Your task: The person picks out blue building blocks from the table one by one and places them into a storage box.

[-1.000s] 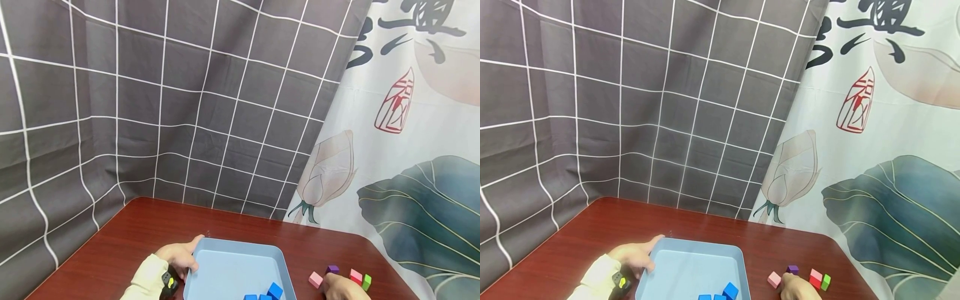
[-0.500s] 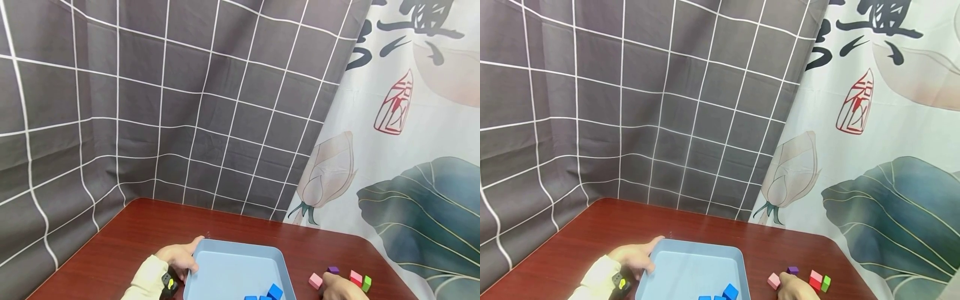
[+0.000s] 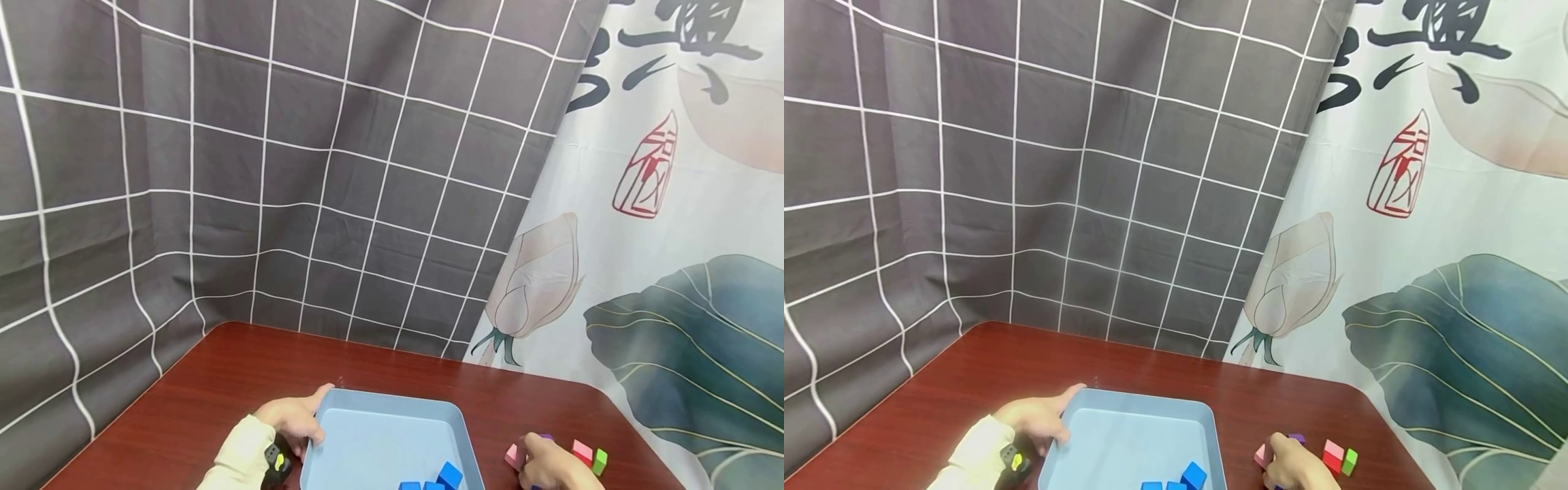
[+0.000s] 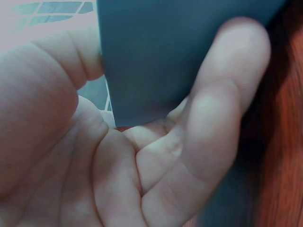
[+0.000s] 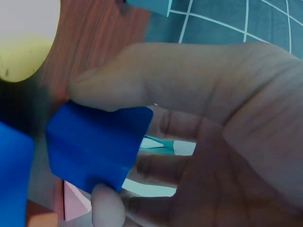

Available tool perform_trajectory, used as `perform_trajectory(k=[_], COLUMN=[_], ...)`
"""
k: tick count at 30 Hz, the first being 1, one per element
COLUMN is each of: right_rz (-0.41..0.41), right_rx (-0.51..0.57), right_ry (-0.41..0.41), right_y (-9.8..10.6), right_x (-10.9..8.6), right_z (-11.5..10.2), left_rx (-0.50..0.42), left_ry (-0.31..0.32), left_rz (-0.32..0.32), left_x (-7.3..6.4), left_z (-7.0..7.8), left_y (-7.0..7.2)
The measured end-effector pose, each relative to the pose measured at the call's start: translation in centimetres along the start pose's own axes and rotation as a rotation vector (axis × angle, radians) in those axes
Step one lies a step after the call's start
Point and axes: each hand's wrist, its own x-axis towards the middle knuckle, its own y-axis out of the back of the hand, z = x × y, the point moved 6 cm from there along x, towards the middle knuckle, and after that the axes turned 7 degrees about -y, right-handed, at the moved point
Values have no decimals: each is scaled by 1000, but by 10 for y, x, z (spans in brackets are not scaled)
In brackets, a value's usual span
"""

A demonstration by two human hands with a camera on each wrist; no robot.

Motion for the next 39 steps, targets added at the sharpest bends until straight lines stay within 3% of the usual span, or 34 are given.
perform_trajectory(k=[5,9,20,27,34,39], right_rz=[82,122,233,287,301,274], right_rx=[-112,-114,-97,-95,-125,-128], right_ry=[74,122,57,94,141,230], right_y=[4,5,10,10,7,0], right_x=[2,-1,2,-1,-6,-9], right_z=[-8,-14,-24,-38,-54,-64], left_rx=[-6,-27,-11,-29,-17,-22], left_ry=[1,-9,-16,-11,-2,-2], left_rz=[-6,-21,-13,-23,-13,-22], left_x=[-2,-2,0,-1,-2,-1], left_z=[0,2,1,2,1,2], left_y=[0,-1,-1,-1,-1,-1])
